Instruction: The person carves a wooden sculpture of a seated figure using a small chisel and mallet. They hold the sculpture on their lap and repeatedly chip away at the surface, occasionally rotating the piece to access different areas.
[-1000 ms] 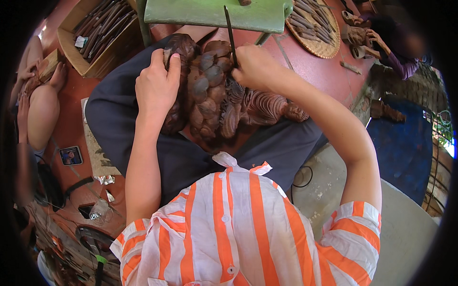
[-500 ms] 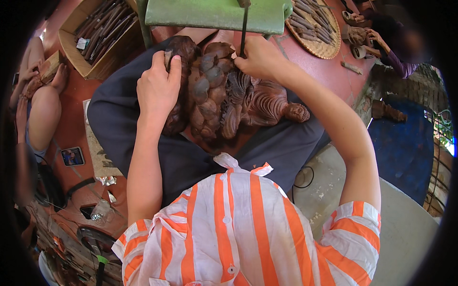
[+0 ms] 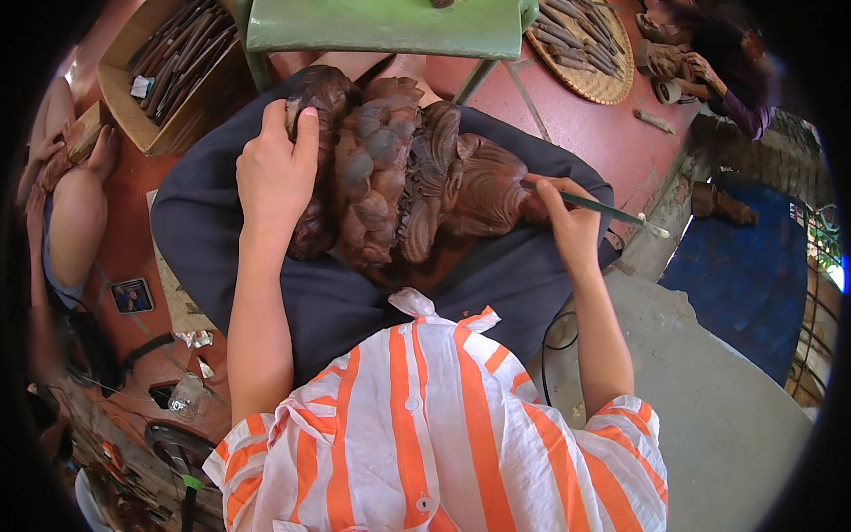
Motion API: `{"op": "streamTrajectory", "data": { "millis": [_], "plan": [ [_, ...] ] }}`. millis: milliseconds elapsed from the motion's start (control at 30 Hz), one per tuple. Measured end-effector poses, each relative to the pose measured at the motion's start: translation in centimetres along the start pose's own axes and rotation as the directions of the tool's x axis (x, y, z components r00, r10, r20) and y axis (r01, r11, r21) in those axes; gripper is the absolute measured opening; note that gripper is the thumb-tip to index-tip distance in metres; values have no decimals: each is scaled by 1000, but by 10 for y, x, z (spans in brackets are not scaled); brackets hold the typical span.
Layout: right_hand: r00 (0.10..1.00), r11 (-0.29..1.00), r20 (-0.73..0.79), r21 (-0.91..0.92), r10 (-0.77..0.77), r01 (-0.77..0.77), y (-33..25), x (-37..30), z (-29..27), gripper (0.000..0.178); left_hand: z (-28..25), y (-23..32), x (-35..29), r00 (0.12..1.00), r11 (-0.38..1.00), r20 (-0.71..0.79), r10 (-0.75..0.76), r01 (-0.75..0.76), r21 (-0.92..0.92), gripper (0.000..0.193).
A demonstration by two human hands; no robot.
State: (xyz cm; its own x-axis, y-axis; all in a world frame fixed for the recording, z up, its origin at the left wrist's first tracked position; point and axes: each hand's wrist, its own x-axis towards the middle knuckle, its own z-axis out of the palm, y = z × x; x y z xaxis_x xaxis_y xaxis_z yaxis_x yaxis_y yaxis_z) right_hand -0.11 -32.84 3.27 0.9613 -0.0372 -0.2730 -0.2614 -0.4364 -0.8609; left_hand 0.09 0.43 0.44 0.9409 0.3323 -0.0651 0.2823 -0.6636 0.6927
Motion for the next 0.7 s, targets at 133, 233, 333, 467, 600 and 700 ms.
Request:
{"op": "streamTrajectory", "data": {
  "millis": [133, 233, 333, 467, 600, 700],
  "plan": [
    [991, 994, 90, -46, -96, 100, -15, 2, 18, 16, -2, 1, -1, 1000, 1000, 4, -19, 19, 11, 37],
    [920, 929, 207, -94, -332, 357, -37, 20, 37, 15, -2, 3, 0, 1000, 1000, 16, -14, 14, 7, 38],
    [828, 828, 296, -163, -477, 536, -55, 42, 62, 17, -2, 2, 1, 1000, 1000, 17, -9, 9, 15, 38],
    [833, 732, 386, -414, -397, 541, -68, 65, 83, 25, 1, 0, 1, 998, 998, -31, 62, -61, 4, 32],
    [841, 677, 473, -530, -263, 511, -88, 68, 93, 26, 0, -1, -1, 997, 998, -38, 63, -63, 6, 32],
    [804, 627, 539, -542, -253, 560, -87, 69, 98, 24, 1, -2, 0, 999, 999, -27, 38, -38, -12, 35]
  ]
}}
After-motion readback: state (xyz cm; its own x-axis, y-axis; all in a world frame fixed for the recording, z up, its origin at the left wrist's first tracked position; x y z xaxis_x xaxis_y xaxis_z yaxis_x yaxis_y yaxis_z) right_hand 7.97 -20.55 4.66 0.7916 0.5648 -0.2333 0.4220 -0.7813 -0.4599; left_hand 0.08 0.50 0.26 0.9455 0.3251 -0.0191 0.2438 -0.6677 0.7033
